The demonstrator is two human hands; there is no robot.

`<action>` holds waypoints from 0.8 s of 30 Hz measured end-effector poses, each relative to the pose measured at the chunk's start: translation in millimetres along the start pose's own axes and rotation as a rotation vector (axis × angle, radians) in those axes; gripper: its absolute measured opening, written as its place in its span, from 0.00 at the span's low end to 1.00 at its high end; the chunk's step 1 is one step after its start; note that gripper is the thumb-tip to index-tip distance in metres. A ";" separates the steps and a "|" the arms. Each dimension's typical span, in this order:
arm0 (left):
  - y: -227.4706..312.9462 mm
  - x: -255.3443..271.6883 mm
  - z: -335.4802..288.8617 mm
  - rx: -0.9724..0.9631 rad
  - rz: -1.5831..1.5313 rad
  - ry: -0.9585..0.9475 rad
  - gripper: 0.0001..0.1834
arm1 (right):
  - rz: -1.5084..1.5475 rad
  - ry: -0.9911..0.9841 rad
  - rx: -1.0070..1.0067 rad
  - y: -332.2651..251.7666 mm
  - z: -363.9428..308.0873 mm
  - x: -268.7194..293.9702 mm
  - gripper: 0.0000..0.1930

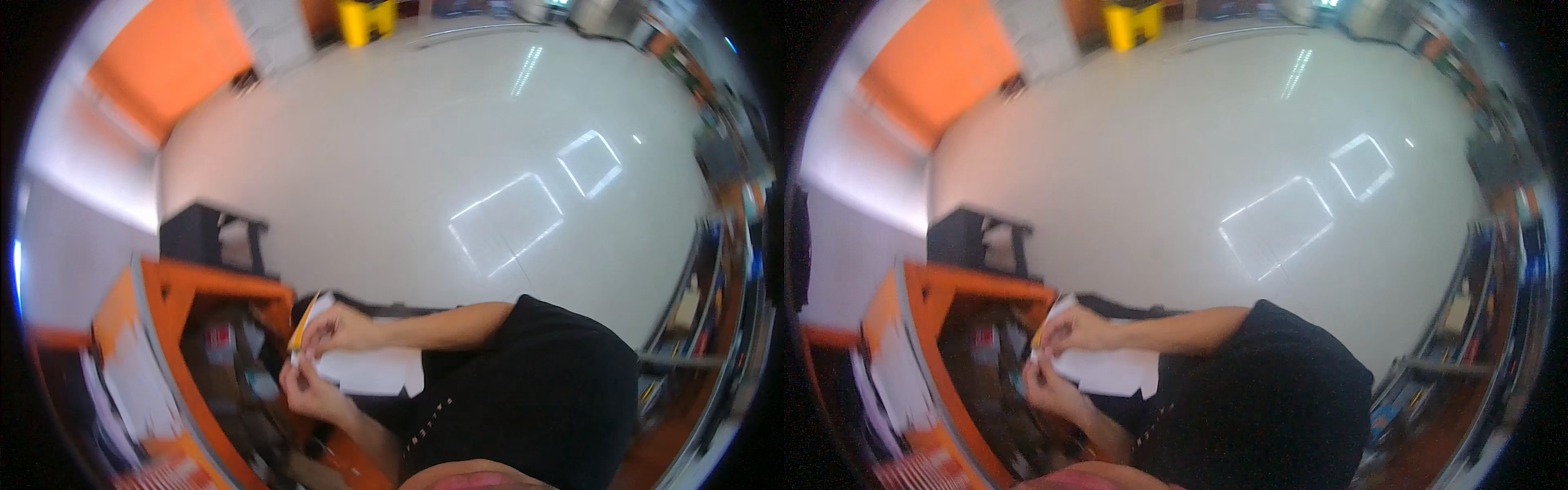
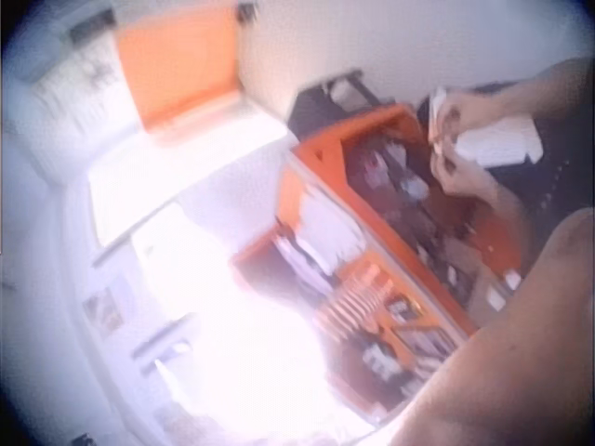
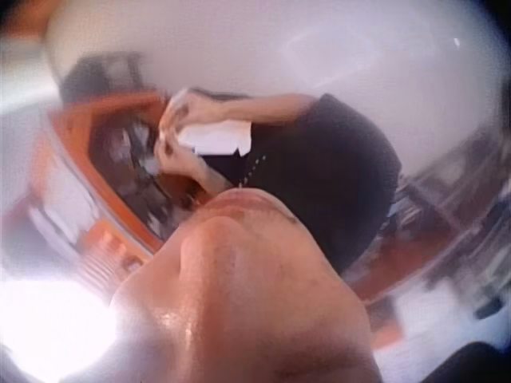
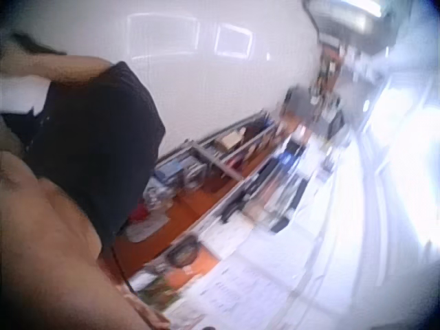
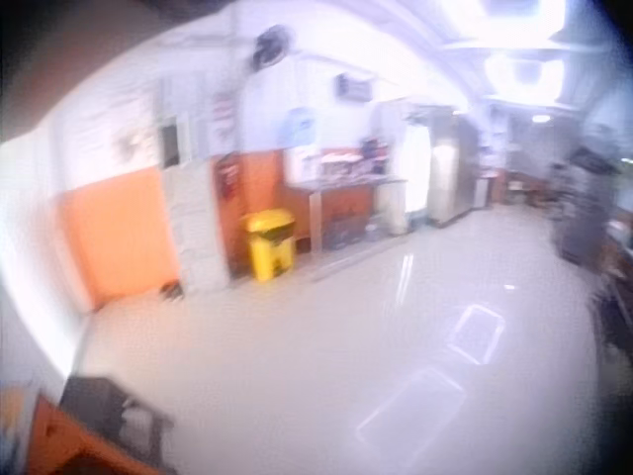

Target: The person folds flat cardboard pieces into small rectangular boxes at a counter. They fold the sides, tuck flaps, and seal the boxes, then place the finished boxes on the counter.

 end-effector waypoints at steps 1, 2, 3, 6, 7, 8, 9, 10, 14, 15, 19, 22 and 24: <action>-4.0 0.0 0.2 0.132 -0.152 -0.010 0.07 | -0.055 0.013 -0.030 -1.3 -1.9 3.2 0.10; -0.6 -3.6 -2.6 0.179 -0.221 -0.020 0.07 | -0.111 0.025 -0.057 -3.9 -5.1 8.1 0.10; 3.3 -8.9 -4.2 0.212 -0.299 -0.035 0.08 | -0.027 0.044 -0.105 -5.3 -9.2 12.3 0.10; 7.8 4.7 -16.9 0.173 -0.246 -0.012 0.10 | 0.084 0.072 -0.187 2.7 -13.2 2.6 0.11; 13.3 4.2 -16.7 0.130 -0.196 -0.026 0.11 | 0.064 0.062 -0.204 1.7 -11.8 1.3 0.11; 16.9 7.8 -17.1 0.069 -0.105 -0.048 0.12 | 0.043 0.051 -0.218 -0.4 -9.2 -1.5 0.12; 19.9 7.5 -15.3 0.004 -0.047 -0.039 0.12 | 0.020 0.040 -0.233 -2.8 -3.7 -1.2 0.12; 24.6 5.1 -17.9 -0.051 0.022 -0.026 0.13 | -0.030 0.022 -0.252 -1.8 -1.7 1.8 0.13; 29.4 3.5 -3.2 -0.190 0.255 -0.047 0.14 | 0.081 -0.139 -0.306 -11.4 22.0 5.2 0.16; 30.7 5.2 3.6 -0.207 0.297 -0.065 0.14 | 0.053 -0.140 -0.332 -11.0 27.9 6.4 0.17; 35.5 -6.3 39.2 -0.282 0.245 0.002 0.14 | 0.033 -0.109 -0.404 -30.1 56.2 16.0 0.19; 42.4 -29.3 81.6 -0.277 0.120 -0.057 0.14 | -0.006 -0.009 -0.434 -77.4 76.3 27.4 0.18; 63.9 -58.9 122.3 -0.316 -0.036 -0.145 0.13 | 0.098 0.119 -0.322 -115.9 76.3 44.8 0.18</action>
Point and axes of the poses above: each hand's wrist, its own z-axis towards the middle knuckle, its own x-axis out of the back of the hand, y = z × x, the point moved 1 cm from there along z, towards the middle knuckle, and after that the axes turned 11 degrees about -x, right-handed, at the moved point
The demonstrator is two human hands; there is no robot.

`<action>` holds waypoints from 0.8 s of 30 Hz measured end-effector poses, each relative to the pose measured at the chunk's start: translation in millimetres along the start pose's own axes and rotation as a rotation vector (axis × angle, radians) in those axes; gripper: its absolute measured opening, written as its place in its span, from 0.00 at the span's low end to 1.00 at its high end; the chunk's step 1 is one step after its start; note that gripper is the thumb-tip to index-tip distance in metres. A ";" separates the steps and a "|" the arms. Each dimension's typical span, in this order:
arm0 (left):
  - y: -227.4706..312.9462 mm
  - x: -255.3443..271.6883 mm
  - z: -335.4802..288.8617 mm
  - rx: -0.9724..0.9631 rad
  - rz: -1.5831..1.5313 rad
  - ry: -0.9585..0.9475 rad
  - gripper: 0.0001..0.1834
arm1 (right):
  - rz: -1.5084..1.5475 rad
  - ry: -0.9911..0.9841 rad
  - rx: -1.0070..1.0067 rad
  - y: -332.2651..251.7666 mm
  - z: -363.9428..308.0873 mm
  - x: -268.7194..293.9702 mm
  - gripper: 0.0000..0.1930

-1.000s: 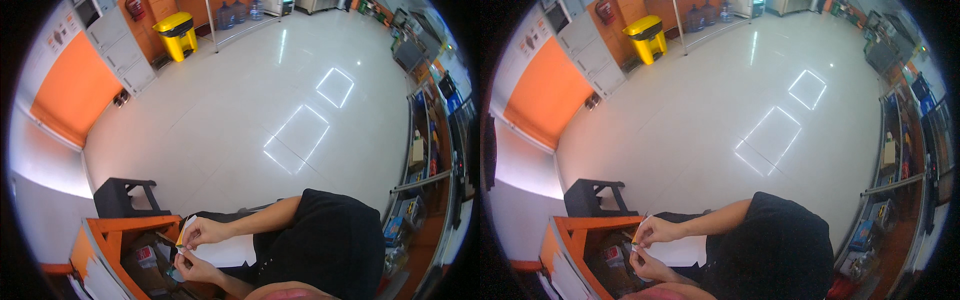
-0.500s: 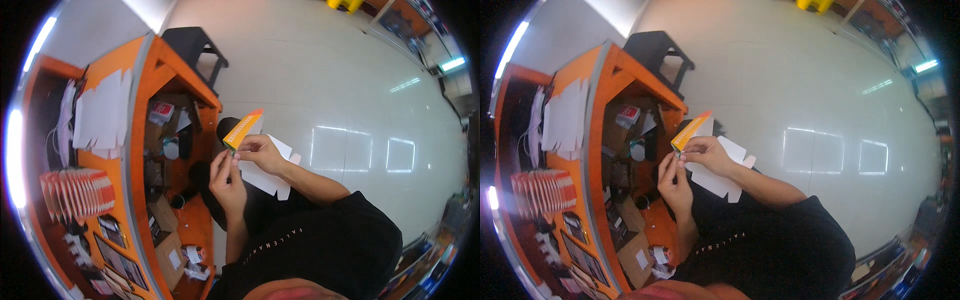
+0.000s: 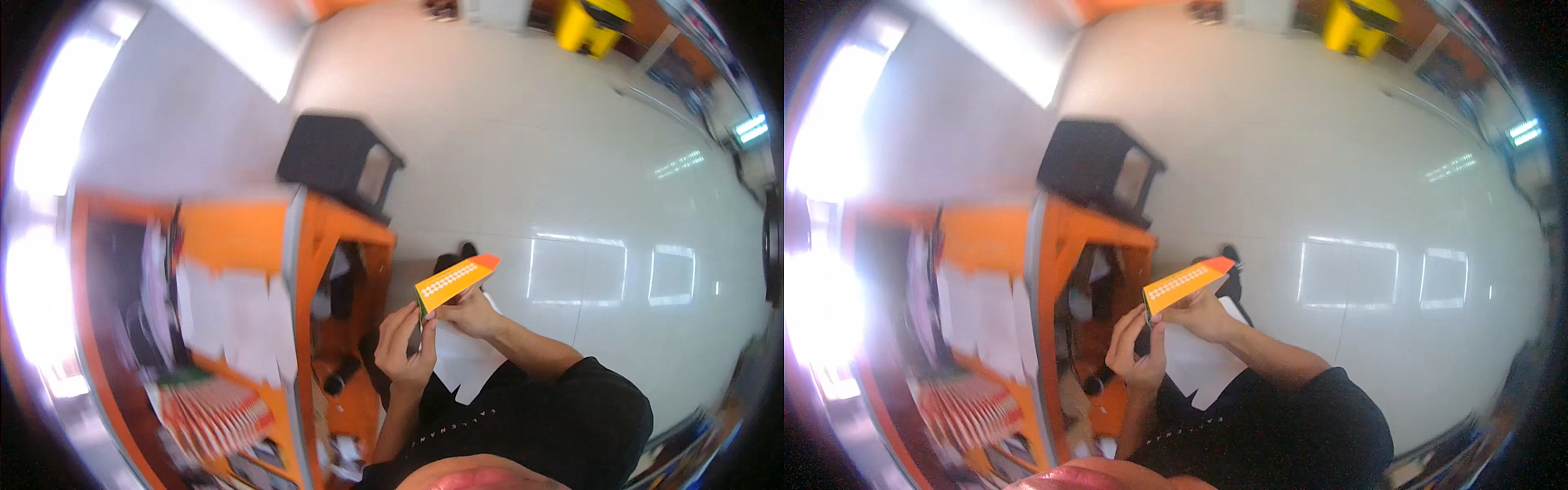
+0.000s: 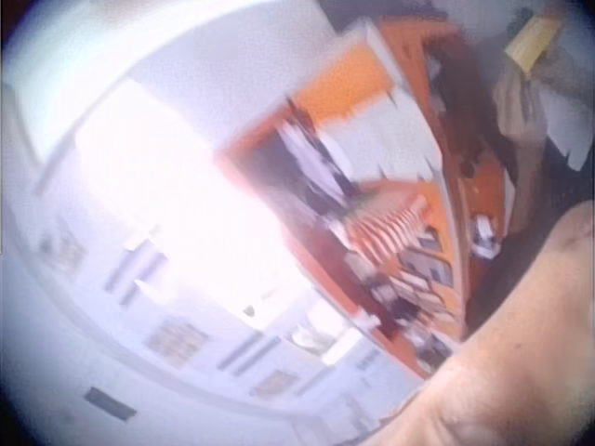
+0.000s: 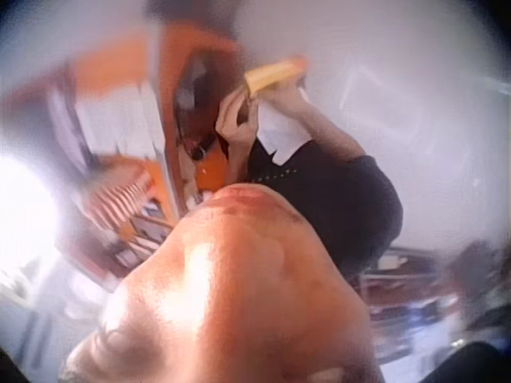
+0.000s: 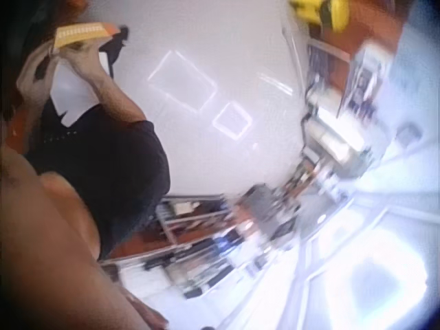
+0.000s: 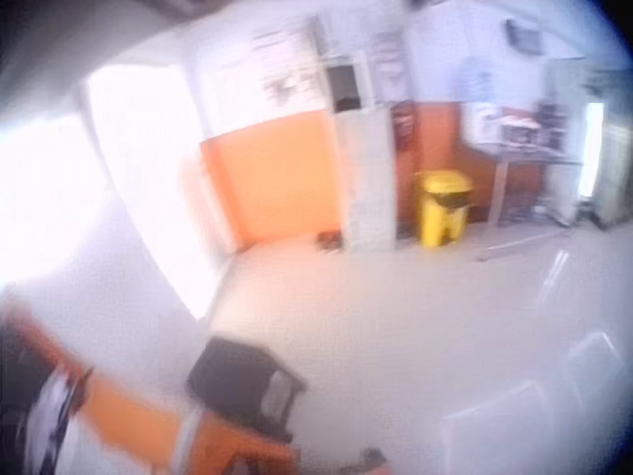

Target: The person folds flat cardboard pieces into small rectangular boxes at a counter. They fold the sides, tuck flaps, and seal the boxes, then place the finished boxes on the counter.

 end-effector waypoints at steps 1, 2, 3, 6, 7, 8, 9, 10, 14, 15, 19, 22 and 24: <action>7.8 -10.7 20.6 -0.039 -0.064 -0.077 0.13 | 0.098 0.047 0.018 -15.9 -11.0 7.5 0.18; 24.9 -31.3 43.5 -0.073 -0.128 -0.144 0.12 | 0.069 0.145 0.071 -42.3 -30.0 18.5 0.18; 44.7 -54.4 66.6 -0.122 -0.206 -0.218 0.12 | 0.042 0.259 0.136 -69.0 -51.8 30.2 0.18; 128.9 -128.2 124.6 -0.214 -0.403 -0.349 0.10 | 0.163 0.457 0.347 -152.1 -127.3 64.3 0.20; 155.2 -150.8 139.7 -0.246 -0.463 -0.390 0.10 | 0.229 0.485 0.426 -177.3 -149.8 73.4 0.20; 147.5 -124.3 154.1 -0.368 -0.528 -0.468 0.13 | 0.203 0.554 0.483 -169.8 -147.4 35.9 0.21; 167.8 -137.9 163.2 -0.386 -0.617 -0.490 0.14 | 0.172 0.639 0.556 -188.0 -170.9 34.6 0.21; 179.8 -146.1 168.4 -0.393 -0.693 -0.519 0.16 | 0.151 0.718 0.615 -196.0 -186.2 27.1 0.22; 183.8 -155.8 193.0 -0.428 -0.815 -0.653 0.21 | -0.174 1.177 0.804 -197.6 -184.7 -11.6 0.15; 197.1 -168.3 183.2 -0.430 -0.751 -0.632 0.20 | -0.335 1.249 0.818 -197.7 -201.0 0.9 0.13; 213.1 -214.7 193.6 -0.703 -0.711 -0.774 0.20 | -0.439 1.456 0.760 -214.4 -225.2 1.8 0.11; 215.7 -258.3 204.1 -0.645 -0.791 -0.820 0.19 | -0.654 1.592 0.718 -248.8 -245.2 11.4 0.12; 230.9 -277.6 218.9 -0.638 -0.749 -0.811 0.18 | -0.858 1.709 0.670 -274.0 -260.7 17.8 0.13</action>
Point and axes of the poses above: each hand's wrist, its own z-axis towards the middle knuckle, its own x-axis out of the back of the hand, y = z × x, the point moved 1 cm from there along z, towards the middle knuckle, and after that the axes turned 11 degrees about -x, right-handed, at the moved point
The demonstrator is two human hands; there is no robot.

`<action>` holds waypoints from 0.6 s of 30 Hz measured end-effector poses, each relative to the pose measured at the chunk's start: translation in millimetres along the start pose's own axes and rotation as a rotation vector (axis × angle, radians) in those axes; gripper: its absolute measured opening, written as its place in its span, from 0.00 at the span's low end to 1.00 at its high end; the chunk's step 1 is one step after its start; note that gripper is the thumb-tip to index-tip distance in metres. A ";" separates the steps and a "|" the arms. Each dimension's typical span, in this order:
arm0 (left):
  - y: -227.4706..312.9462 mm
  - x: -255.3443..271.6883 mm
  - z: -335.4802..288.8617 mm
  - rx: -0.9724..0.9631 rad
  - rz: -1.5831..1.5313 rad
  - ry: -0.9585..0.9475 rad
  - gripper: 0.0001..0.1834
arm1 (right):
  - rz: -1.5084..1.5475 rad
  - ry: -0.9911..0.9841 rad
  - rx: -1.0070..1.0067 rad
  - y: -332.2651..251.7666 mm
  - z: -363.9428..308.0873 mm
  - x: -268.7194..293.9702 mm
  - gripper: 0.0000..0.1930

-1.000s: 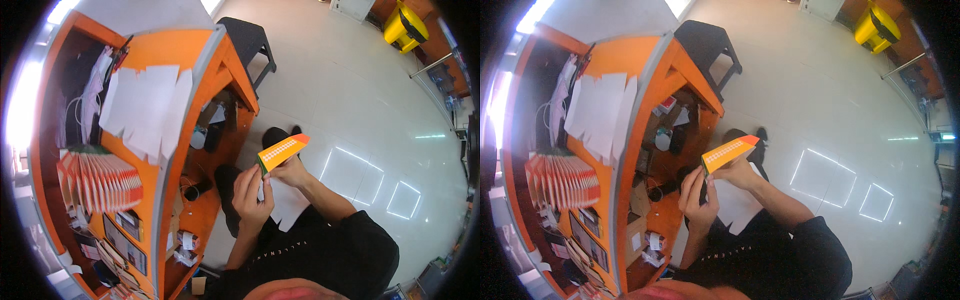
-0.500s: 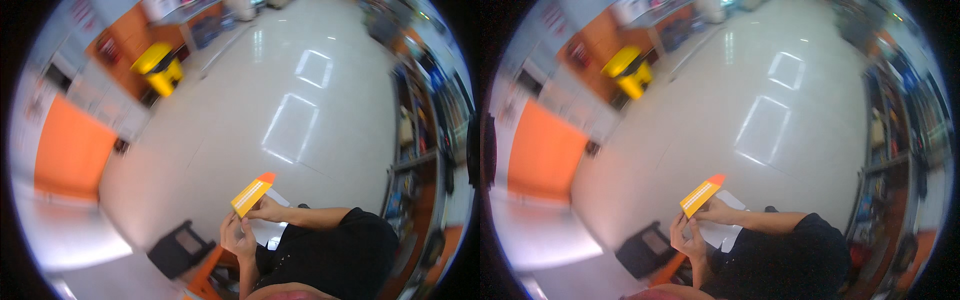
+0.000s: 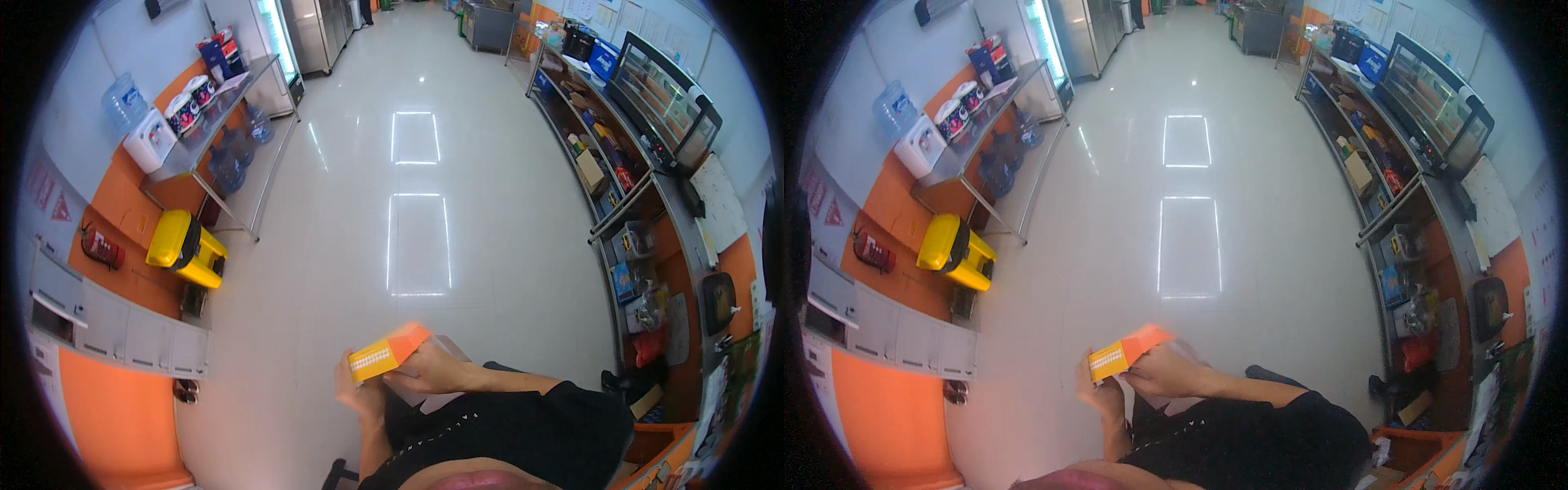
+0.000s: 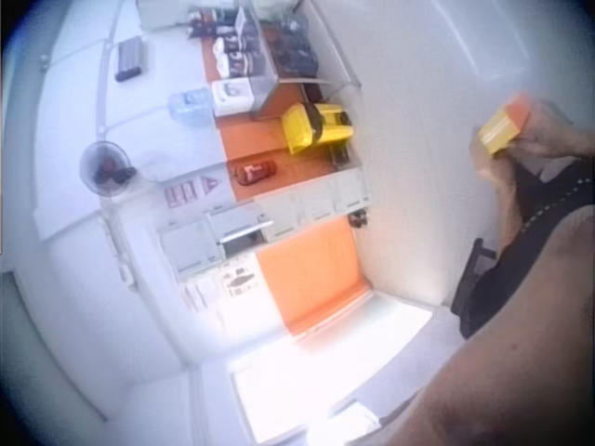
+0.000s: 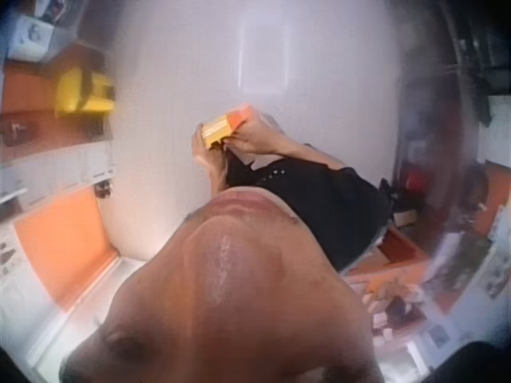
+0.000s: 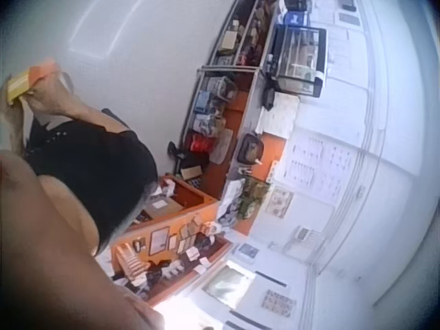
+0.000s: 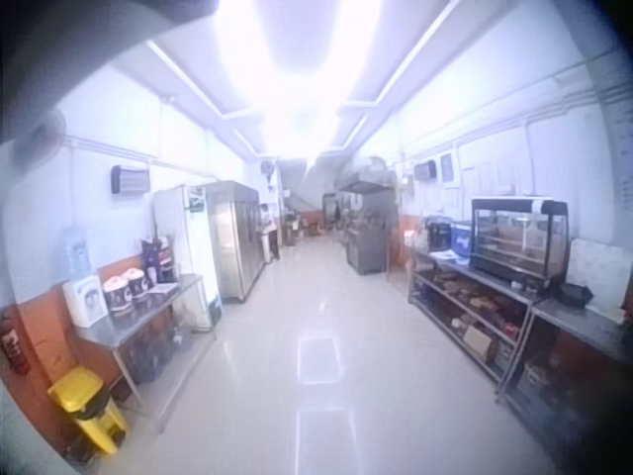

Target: The person folds flat cardboard pieces into small rectangular boxes at a counter. They fold the sides, tuck flaps, and seal the boxes, then place the finished boxes on the counter.

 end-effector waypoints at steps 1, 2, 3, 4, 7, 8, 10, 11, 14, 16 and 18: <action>-6.6 -1.4 13.7 0.012 0.019 -0.001 0.18 | -0.093 0.031 0.046 0.4 12.9 3.3 0.14; -21.2 -5.2 25.4 0.023 0.028 0.005 0.18 | -0.081 0.045 0.069 4.2 26.4 3.7 0.15; -38.8 -7.8 38.5 0.032 0.037 0.010 0.19 | -0.071 0.060 0.093 7.4 41.1 3.5 0.17; -54.2 -10.7 53.3 0.042 0.045 0.016 0.19 | -0.060 0.075 0.117 10.8 56.8 2.7 0.18; -85.3 -16.1 104.3 0.018 0.034 -0.026 0.21 | -0.283 0.386 0.041 18.8 110.3 -2.3 0.22; -96.5 -19.3 122.2 -0.018 0.008 -0.041 0.21 | -0.310 0.398 0.074 26.6 131.3 -5.3 0.23; -117.6 -30.1 157.7 -0.088 -0.046 -0.071 0.21 | -0.365 0.419 0.139 49.2 173.7 -8.7 0.24; -127.5 -36.8 171.1 -0.098 -0.090 -0.091 0.21 | -0.305 0.479 0.103 54.2 185.9 -9.7 0.23; -154.0 -69.4 219.9 -0.164 -0.228 -0.150 0.20 | -0.271 0.594 0.067 66.4 225.6 -0.4 0.22; -160.1 -91.1 248.0 -0.227 -0.291 -0.240 0.22 | -0.396 0.574 0.084 81.0 239.0 12.3 0.20; -149.5 -116.3 271.7 -0.294 -0.161 -0.149 0.24 | -0.504 0.618 0.007 94.7 253.0 25.1 0.18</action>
Point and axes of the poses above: each hand's wrist, its own z-axis towards the middle knuckle, its own x-axis out of the back of the hand, y = z × x, the point moved 1 cm from there along z, towards the middle knuckle, and after that the axes turned 11 degrees about -x, right-handed, at the moved point
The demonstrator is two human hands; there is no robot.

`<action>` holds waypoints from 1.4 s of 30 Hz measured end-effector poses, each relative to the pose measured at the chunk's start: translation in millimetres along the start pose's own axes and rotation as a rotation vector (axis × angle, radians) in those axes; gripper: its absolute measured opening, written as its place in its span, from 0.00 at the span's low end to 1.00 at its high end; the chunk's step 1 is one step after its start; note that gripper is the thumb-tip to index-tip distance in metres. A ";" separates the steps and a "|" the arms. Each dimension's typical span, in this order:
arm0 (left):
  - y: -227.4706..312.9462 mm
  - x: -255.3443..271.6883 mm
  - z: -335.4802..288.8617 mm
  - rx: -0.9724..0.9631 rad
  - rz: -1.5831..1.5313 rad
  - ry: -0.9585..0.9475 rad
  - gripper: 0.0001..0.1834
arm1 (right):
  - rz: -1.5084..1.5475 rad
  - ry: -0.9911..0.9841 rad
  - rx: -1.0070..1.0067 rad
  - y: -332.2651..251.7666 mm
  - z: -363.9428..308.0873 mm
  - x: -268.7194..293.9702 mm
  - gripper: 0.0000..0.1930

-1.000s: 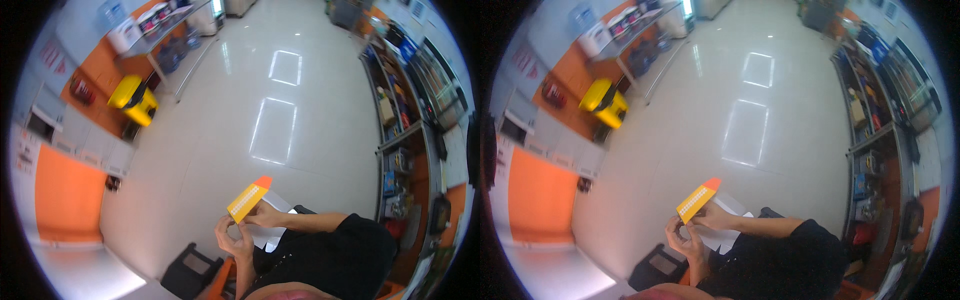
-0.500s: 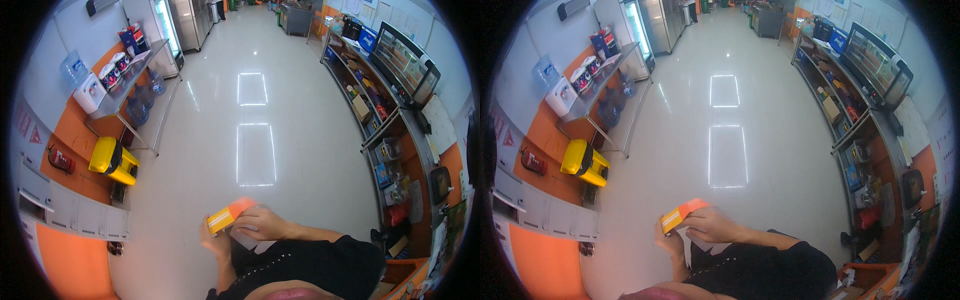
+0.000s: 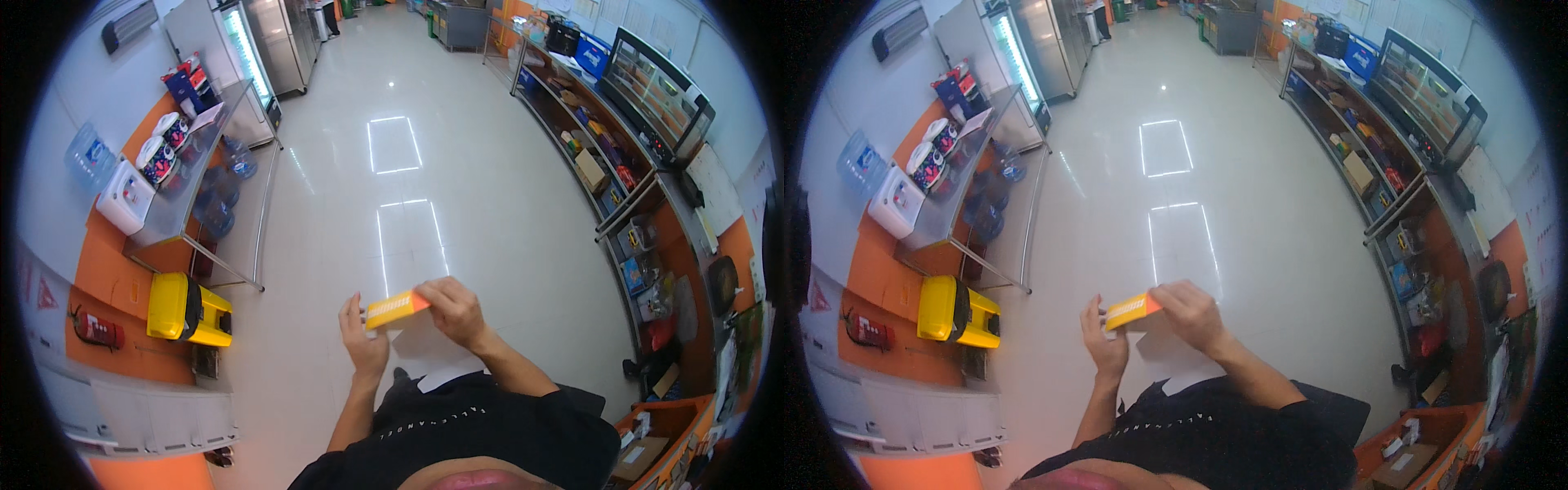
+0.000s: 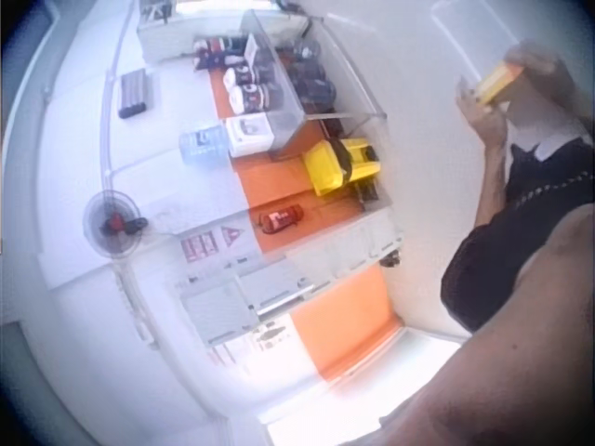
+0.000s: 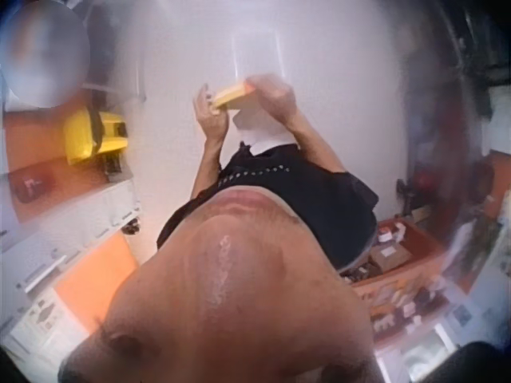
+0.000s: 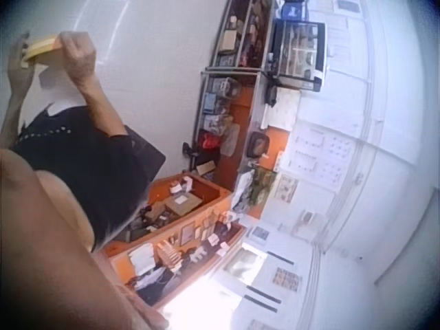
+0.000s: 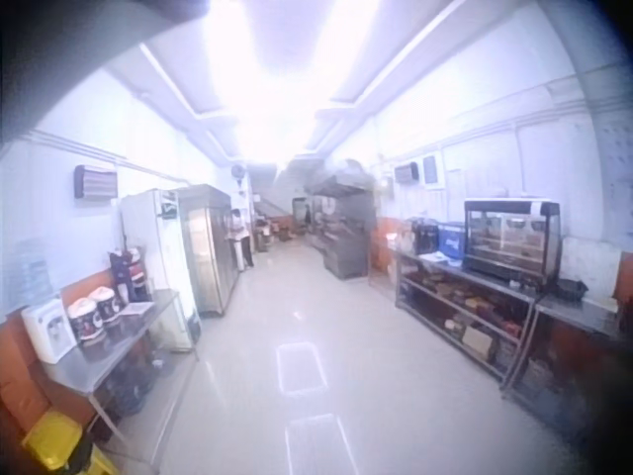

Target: The person folds flat cardboard pieces into small rectangular boxes at a counter. They fold the sides, tuck flaps, and seal the boxes, then place the finished boxes on the counter.

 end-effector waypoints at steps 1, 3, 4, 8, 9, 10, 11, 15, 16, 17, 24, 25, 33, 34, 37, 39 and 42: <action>1.5 -10.9 7.6 -0.033 0.070 0.034 0.26 | -0.065 0.014 -0.023 8.5 6.2 -2.3 0.17; -1.0 -28.9 3.7 0.138 -0.264 -0.138 0.29 | -0.129 0.041 -0.083 29.9 17.4 -10.5 0.16; 0.1 -39.1 3.1 0.228 -0.434 -0.218 0.31 | -0.162 0.043 -0.102 38.1 23.9 -12.2 0.17; 6.7 -93.5 42.1 0.458 -0.959 -0.358 0.36 | -0.250 -0.077 -0.039 64.3 46.2 -16.0 0.16; 0.6 -103.5 47.6 0.424 -0.961 -0.333 0.36 | -0.249 -0.086 -0.034 69.2 50.2 -20.4 0.17; -5.2 -113.0 54.2 0.390 -0.964 -0.308 0.36 | -0.248 -0.096 -0.028 73.7 52.9 -25.3 0.17; -10.2 -119.8 61.6 0.356 -0.967 -0.282 0.35 | -0.246 -0.106 -0.022 77.4 56.1 -29.8 0.17; -16.9 -150.4 84.6 0.342 -1.034 -0.330 0.35 | -0.237 0.019 -0.106 97.8 61.8 -24.2 0.17; -17.8 -155.6 91.9 0.334 -1.058 -0.337 0.35 | -0.231 0.045 -0.137 99.9 63.4 -22.9 0.17; -19.4 -160.0 97.2 0.326 -1.083 -0.345 0.34 | -0.225 0.071 -0.169 101.7 65.2 -21.8 0.18; -44.5 -174.8 124.5 0.269 -1.094 -0.673 0.21 | -0.478 0.183 -0.185 90.4 56.1 -24.9 0.21; -48.4 -176.3 129.1 0.281 -1.132 -0.734 0.20 | -0.507 0.199 -0.231 84.2 53.9 -25.5 0.21; -16.4 -164.7 124.1 0.352 -1.393 -1.109 0.17 | -0.900 0.356 -0.489 7.4 11.4 -31.4 0.19; -9.9 -163.6 121.2 0.326 -1.470 -1.141 0.17 | -0.940 0.410 -0.500 0.2 3.9 -31.0 0.18; 1.9 -155.1 110.3 0.129 -1.532 -1.285 0.18 | -1.030 0.518 -0.553 -35.2 -14.9 -24.3 0.15; 15.8 -151.2 102.0 0.005 -1.574 -1.349 0.20 | -1.067 0.558 -0.596 -56.6 -28.8 -18.1 0.15; 34.5 -145.0 77.4 -0.274 -1.546 -1.296 0.21 | -1.040 0.722 -0.607 -76.9 -62.9 -12.7 0.16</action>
Point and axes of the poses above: each hand's wrist, its own z-axis towards the middle knuckle, its own x-axis out of the back of the hand, y = z × x, the point moved 1 cm from there along z, towards the middle knuckle, and after that the axes turned 11 degrees about -x, right-handed, at the moved point
